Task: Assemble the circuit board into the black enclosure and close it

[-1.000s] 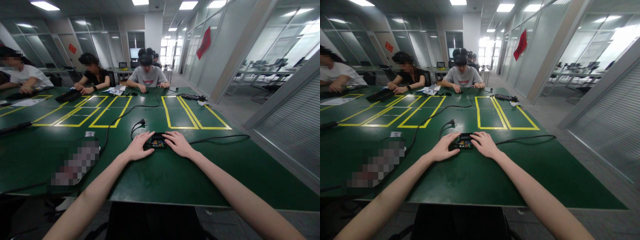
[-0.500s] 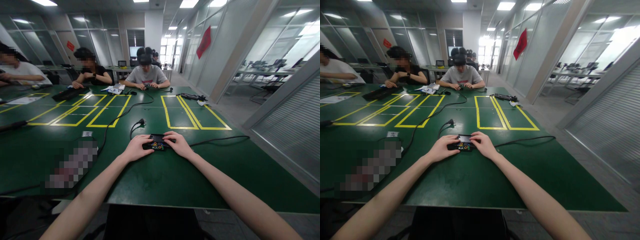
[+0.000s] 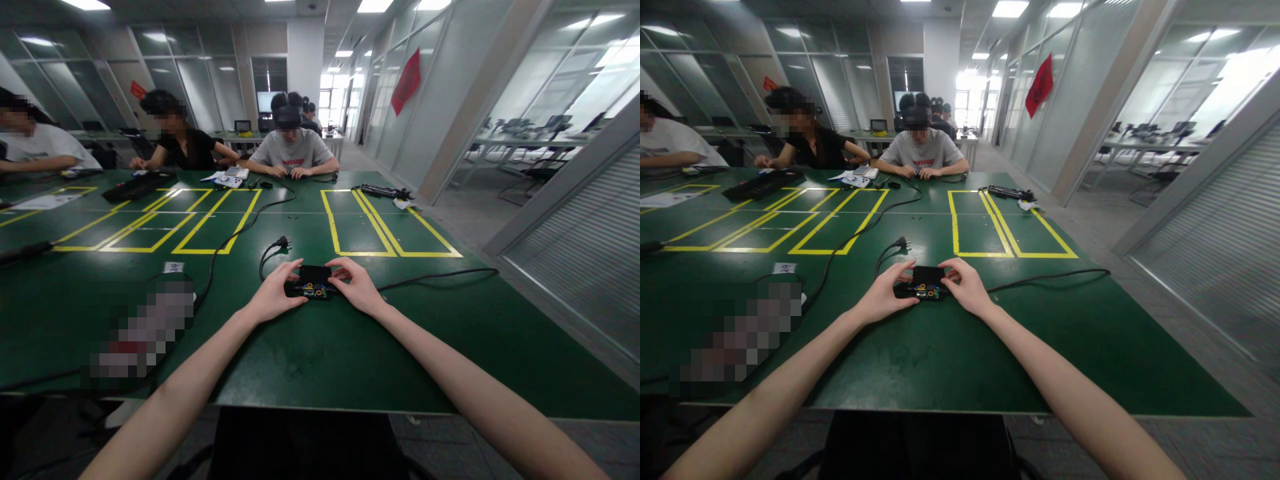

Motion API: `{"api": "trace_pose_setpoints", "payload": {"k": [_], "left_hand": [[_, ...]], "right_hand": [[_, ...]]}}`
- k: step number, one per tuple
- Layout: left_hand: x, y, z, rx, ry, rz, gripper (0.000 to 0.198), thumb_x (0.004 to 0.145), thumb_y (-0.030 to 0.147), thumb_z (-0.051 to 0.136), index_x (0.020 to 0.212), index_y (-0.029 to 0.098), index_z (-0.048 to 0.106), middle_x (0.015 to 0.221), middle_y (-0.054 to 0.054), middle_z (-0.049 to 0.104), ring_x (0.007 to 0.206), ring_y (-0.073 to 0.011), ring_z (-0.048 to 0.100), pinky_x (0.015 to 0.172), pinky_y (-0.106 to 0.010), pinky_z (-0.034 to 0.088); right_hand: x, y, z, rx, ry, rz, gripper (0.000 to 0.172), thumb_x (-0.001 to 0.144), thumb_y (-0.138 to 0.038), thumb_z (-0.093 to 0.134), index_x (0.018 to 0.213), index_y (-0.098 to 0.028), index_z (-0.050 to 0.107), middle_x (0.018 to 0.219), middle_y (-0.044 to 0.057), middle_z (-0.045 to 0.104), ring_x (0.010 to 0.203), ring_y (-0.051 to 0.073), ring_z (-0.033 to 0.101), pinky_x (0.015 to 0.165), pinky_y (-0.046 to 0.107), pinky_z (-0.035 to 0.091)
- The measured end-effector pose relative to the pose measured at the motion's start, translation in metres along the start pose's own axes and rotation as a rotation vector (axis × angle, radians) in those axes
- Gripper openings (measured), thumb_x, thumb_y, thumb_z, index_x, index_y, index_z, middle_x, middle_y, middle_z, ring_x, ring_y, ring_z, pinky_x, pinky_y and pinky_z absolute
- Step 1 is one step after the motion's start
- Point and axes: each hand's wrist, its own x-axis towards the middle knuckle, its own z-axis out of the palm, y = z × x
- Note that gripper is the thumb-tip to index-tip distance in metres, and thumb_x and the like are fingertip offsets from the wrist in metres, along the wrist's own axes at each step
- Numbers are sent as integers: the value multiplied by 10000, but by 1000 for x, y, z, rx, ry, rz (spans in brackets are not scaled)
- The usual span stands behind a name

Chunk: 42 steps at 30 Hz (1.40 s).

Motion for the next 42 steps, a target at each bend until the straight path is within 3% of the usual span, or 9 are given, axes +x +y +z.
{"api": "trace_pose_setpoints", "payload": {"k": [6, 12, 21, 27, 35, 42], "left_hand": [[0, 1, 0, 9, -25, 0, 771, 773, 237, 795, 1488, 244, 507, 1346, -97, 559, 1048, -215, 699, 1031, -431, 574], [0, 1, 1, 19, -22, -3, 733, 765, 224, 794, 1451, 230, 538, 1334, -103, 572, 1032, -216, 697, 1023, -431, 577], [1, 5, -1, 24, -20, -19, 684, 744, 221, 807, 1384, 215, 564, 1352, -114, 598, 1012, -231, 717, 981, -433, 597], [1, 8, -1, 72, -38, -42, 564, 743, 224, 818, 1265, 189, 607, 1118, -80, 717, 1026, -249, 711, 981, -435, 582], [0, 5, 2, 24, -21, 21, 737, 764, 202, 781, 1446, 250, 505, 1337, -98, 615, 1000, -213, 705, 972, -433, 599], [0, 7, 1, 13, -39, 28, 645, 776, 179, 768, 1391, 230, 580, 1310, -105, 614, 1020, -218, 686, 967, -425, 598]], "right_hand": [[0, 0, -2, -36, -21, -27, 384, 835, -170, 635, 1208, -227, 704, 1147, 75, 673, 859, 166, 688, 786, 330, 619], [-1, 1, -2, -95, -32, -61, 302, 863, -170, 622, 1136, -211, 745, 1162, 86, 659, 862, 168, 681, 773, 326, 619], [-1, -5, -3, -102, -54, -19, 298, 842, -180, 637, 1119, -204, 742, 1063, 73, 753, 889, 195, 706, 792, 348, 610], [-2, -7, -3, -90, -46, -20, 247, 845, -231, 648, 1063, -202, 761, 1009, 71, 771, 889, 208, 714, 779, 350, 614], [-2, -12, -4, -37, -9, 11, 217, 862, -294, 663, 1031, -207, 767, 966, 61, 766, 895, 216, 717, 759, 349, 623], [-4, -14, -4, -32, -55, -21, 212, 854, -299, 684, 1032, -208, 754, 1004, 69, 763, 928, 221, 720, 789, 366, 634]]}}
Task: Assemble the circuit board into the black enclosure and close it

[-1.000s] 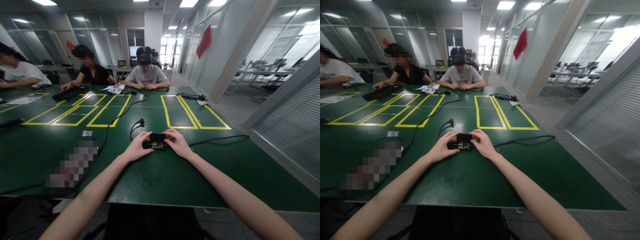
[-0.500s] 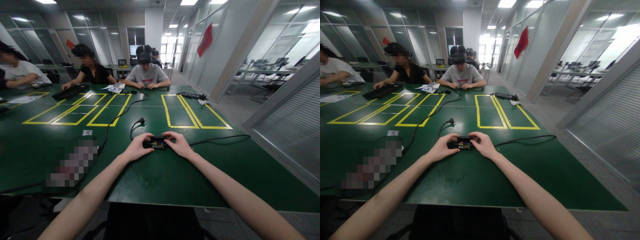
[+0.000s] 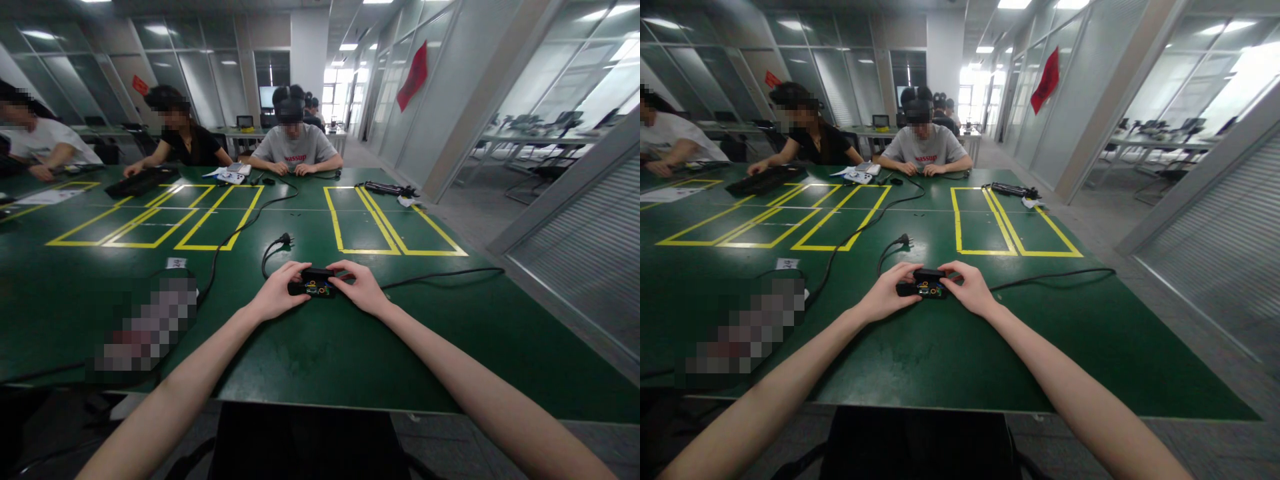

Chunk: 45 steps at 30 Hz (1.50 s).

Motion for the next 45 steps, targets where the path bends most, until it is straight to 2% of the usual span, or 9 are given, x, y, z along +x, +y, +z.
{"api": "trace_pose_setpoints", "payload": {"k": [7, 17, 26, 30, 32, 35, 39, 45], "left_hand": [[0, -3, 1, 9, -9, -1, 710, 782, 197, 770, 1453, 249, 545, 1346, -99, 615, 1011, -210, 689, 973, -428, 593], [0, -3, 2, 23, -41, 15, 817, 820, 190, 736, 1568, 260, 414, 1396, -103, 583, 1060, -213, 678, 1024, -418, 565], [-1, -3, 2, 25, -39, 32, 794, 829, 186, 727, 1558, 258, 420, 1425, -109, 575, 1067, -213, 677, 1027, -424, 561], [0, -3, 3, 27, -31, 19, 707, 805, 194, 760, 1466, 244, 512, 1331, -88, 633, 1024, -211, 688, 985, -410, 582], [1, -1, 2, 16, -24, 20, 622, 799, 188, 766, 1387, 226, 565, 1296, -88, 650, 1019, -212, 689, 967, -392, 587], [2, 3, 1, 16, -26, 28, 460, 807, 182, 760, 1247, 196, 628, 1220, -84, 675, 1032, -217, 684, 967, -377, 574], [3, 8, -1, 56, -19, 55, 237, 834, 183, 736, 1063, 186, 673, 1107, -71, 696, 1033, -221, 673, 965, -374, 550], [4, 9, -2, 83, -18, 38, 160, 892, 226, 687, 1046, 183, 680, 1049, -62, 714, 973, -209, 686, 905, -351, 552]], "right_hand": [[0, 4, 2, 55, -1, 58, 230, 870, -340, 675, 1044, -204, 739, 1027, 64, 771, 778, 186, 737, 722, 333, 645], [1, 9, 2, 122, 28, 112, 220, 843, -360, 720, 987, -193, 729, 1014, 72, 783, 790, 196, 749, 727, 342, 638], [1, 10, 2, 144, 20, 126, 213, 832, -349, 717, 973, -190, 714, 1035, 81, 779, 808, 200, 743, 742, 351, 626], [1, 8, -1, 127, -23, 137, 225, 843, -349, 710, 999, -186, 714, 933, 56, 772, 783, 192, 729, 726, 337, 616], [1, 5, -2, 104, -49, 113, 220, 848, -334, 708, 1014, -189, 713, 929, 48, 760, 800, 188, 721, 764, 345, 616], [0, -1, -4, 50, -98, 8, 212, 855, -293, 696, 1043, -198, 715, 1006, 58, 731, 881, 195, 706, 839, 369, 608], [-2, -7, -5, -28, -161, -137, 221, 882, -305, 689, 1079, -207, 712, 1048, 76, 678, 941, 213, 678, 850, 387, 597], [-3, -5, -6, -186, -225, -236, 366, 806, -277, 784, 1154, -222, 685, 1123, 75, 631, 1008, 229, 663, 892, 398, 579]]}}
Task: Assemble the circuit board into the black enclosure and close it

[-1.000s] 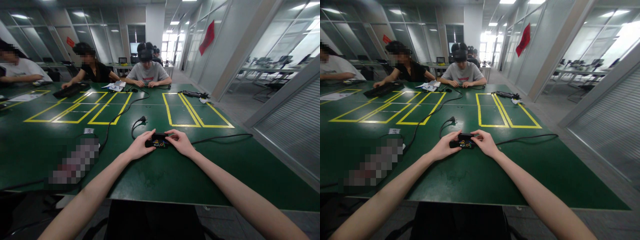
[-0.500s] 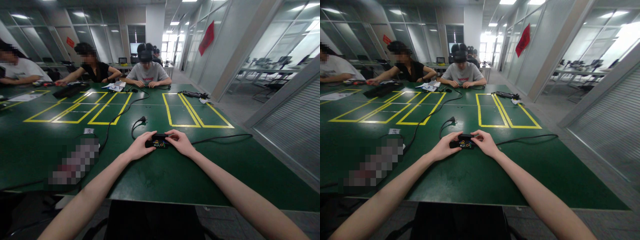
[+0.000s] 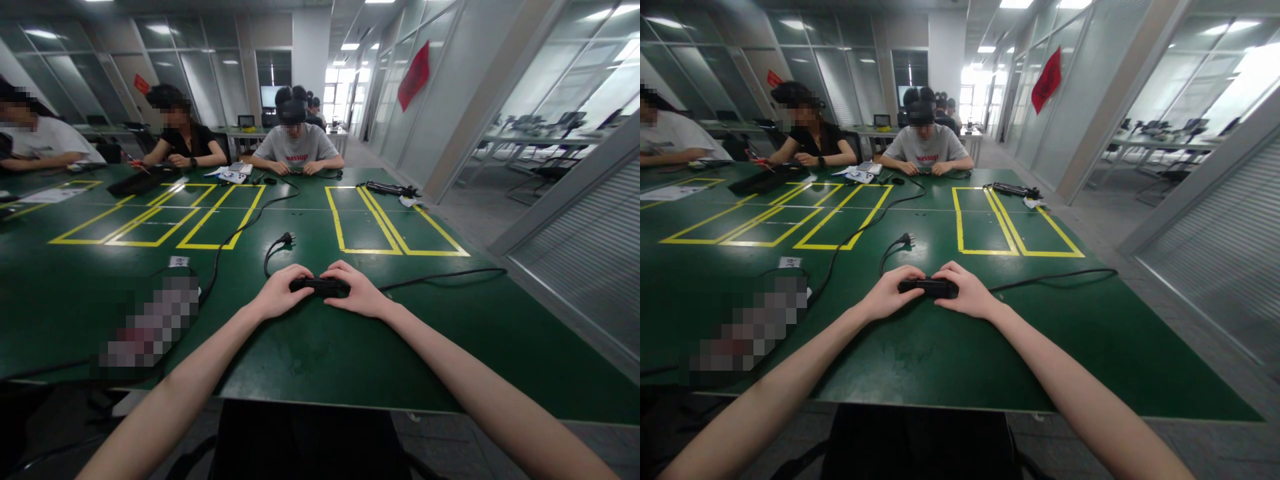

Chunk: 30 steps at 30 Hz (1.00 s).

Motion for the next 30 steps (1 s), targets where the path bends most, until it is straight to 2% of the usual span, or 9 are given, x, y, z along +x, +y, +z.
{"api": "trace_pose_setpoints", "payload": {"k": [5, 9, 11, 17, 19, 23, 27, 30], "left_hand": [[-2, 2, 1, 72, 7, 14, 192, 926, 269, 655, 1097, 185, 680, 1059, -67, 730, 966, -214, 701, 883, -346, 559], [-3, 2, 6, 181, 3, 115, 400, 869, 296, 744, 1251, 211, 659, 1206, -88, 723, 1066, -241, 706, 941, -369, 561], [-3, 2, 9, 245, 8, 151, 379, 887, 282, 730, 1256, 215, 670, 1212, -89, 737, 1087, -247, 709, 963, -384, 559], [-1, 2, 10, 338, -16, 211, 299, 941, 291, 682, 1222, 189, 693, 1104, -87, 782, 988, -229, 740, 992, -409, 542], [-2, 4, 8, 348, -5, 219, 285, 951, 306, 668, 1216, 205, 698, 1102, -78, 786, 972, -224, 743, 1000, -411, 536], [-3, 6, 7, 352, 34, 219, 281, 960, 335, 655, 1208, 214, 707, 1084, -78, 789, 961, -223, 746, 968, -391, 548], [-4, 8, 9, 333, 38, 176, 275, 943, 336, 672, 1189, 216, 705, 1095, -68, 782, 987, -226, 738, 932, -356, 559], [-4, 9, 11, 335, -3, 140, 422, 898, 360, 719, 1287, 214, 648, 1194, -81, 750, 1028, -242, 717, 921, -357, 560]], "right_hand": [[-1, 0, 1, -178, 8, -73, 254, 883, -242, 704, 1134, -214, 687, 1038, 69, 652, 898, 208, 680, 786, 334, 565], [-2, -2, 1, -303, 25, -135, 230, 922, -292, 678, 1129, -193, 685, 956, 67, 653, 799, 195, 666, 710, 306, 535], [-3, -2, 1, -336, 21, -160, 227, 939, -310, 660, 1130, -188, 681, 933, 67, 657, 782, 192, 659, 692, 297, 523], [-5, -4, 2, -406, -1, -187, 241, 965, -339, 629, 1127, -166, 674, 895, 72, 663, 768, 199, 669, 670, 293, 512], [-4, -5, 0, -413, -3, -172, 244, 968, -343, 628, 1133, -168, 671, 912, 75, 669, 770, 200, 678, 670, 295, 518], [-2, -7, -5, -366, -3, -149, 254, 958, -356, 654, 1161, -203, 661, 1055, 91, 714, 903, 217, 711, 761, 313, 551], [-2, -7, -8, -399, -9, -183, 206, 984, -352, 624, 1100, -192, 680, 954, 83, 736, 844, 213, 706, 728, 312, 540], [-4, -6, -7, -460, 2, -232, 248, 1001, -381, 596, 1097, -171, 688, 919, 100, 734, 806, 219, 699, 705, 317, 527]]}}
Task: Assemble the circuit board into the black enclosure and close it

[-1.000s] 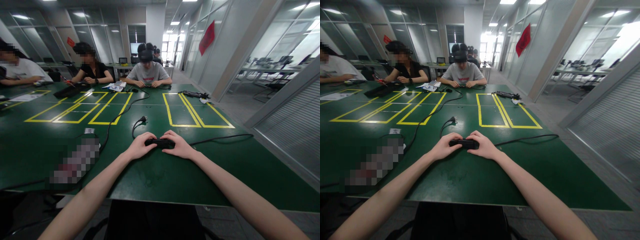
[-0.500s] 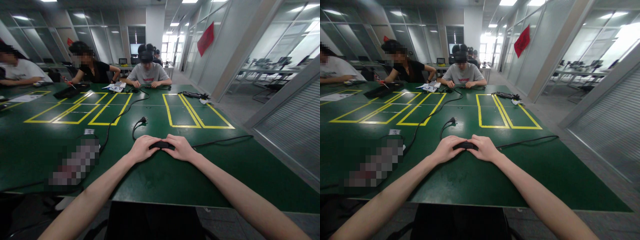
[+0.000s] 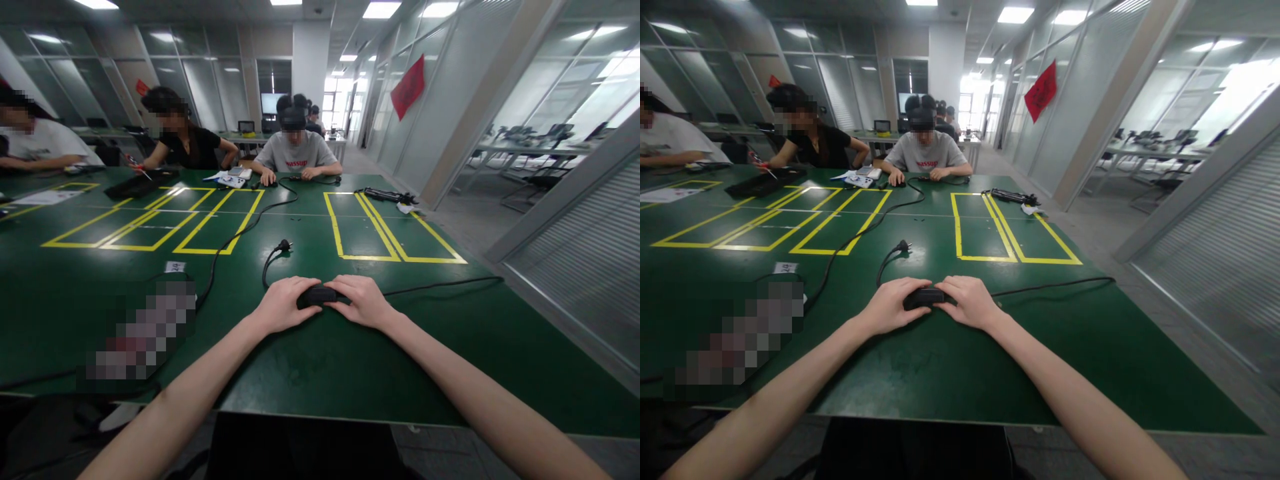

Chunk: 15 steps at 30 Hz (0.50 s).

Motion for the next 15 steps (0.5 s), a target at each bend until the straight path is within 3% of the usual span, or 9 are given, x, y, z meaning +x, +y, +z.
{"api": "trace_pose_setpoints", "payload": {"k": [2, 7, 15], "left_hand": [[1, 0, 0, 40, -38, -10, 438, 900, 363, 715, 1303, 211, 635, 1185, -89, 746, 1017, -250, 707, 912, -368, 552], [5, 1, -3, 106, -94, 11, 248, 936, 348, 671, 1130, 200, 713, 928, -72, 736, 895, -242, 682, 866, -370, 515], [3, 8, -3, 99, -84, 11, 317, 934, 403, 672, 1180, 205, 699, 923, -68, 723, 870, -233, 666, 829, -347, 508]], "right_hand": [[-1, 0, 0, -16, -3, -9, 267, 1000, -397, 594, 1089, -166, 693, 914, 111, 734, 793, 228, 696, 704, 329, 526], [3, -1, -3, 85, -110, 62, 244, 948, -373, 669, 1114, -196, 693, 974, 94, 738, 855, 234, 705, 724, 328, 534], [4, -1, -6, 83, -205, 88, 102, 902, -256, 687, 968, -189, 727, 848, 72, 744, 785, 221, 677, 695, 317, 503]]}}
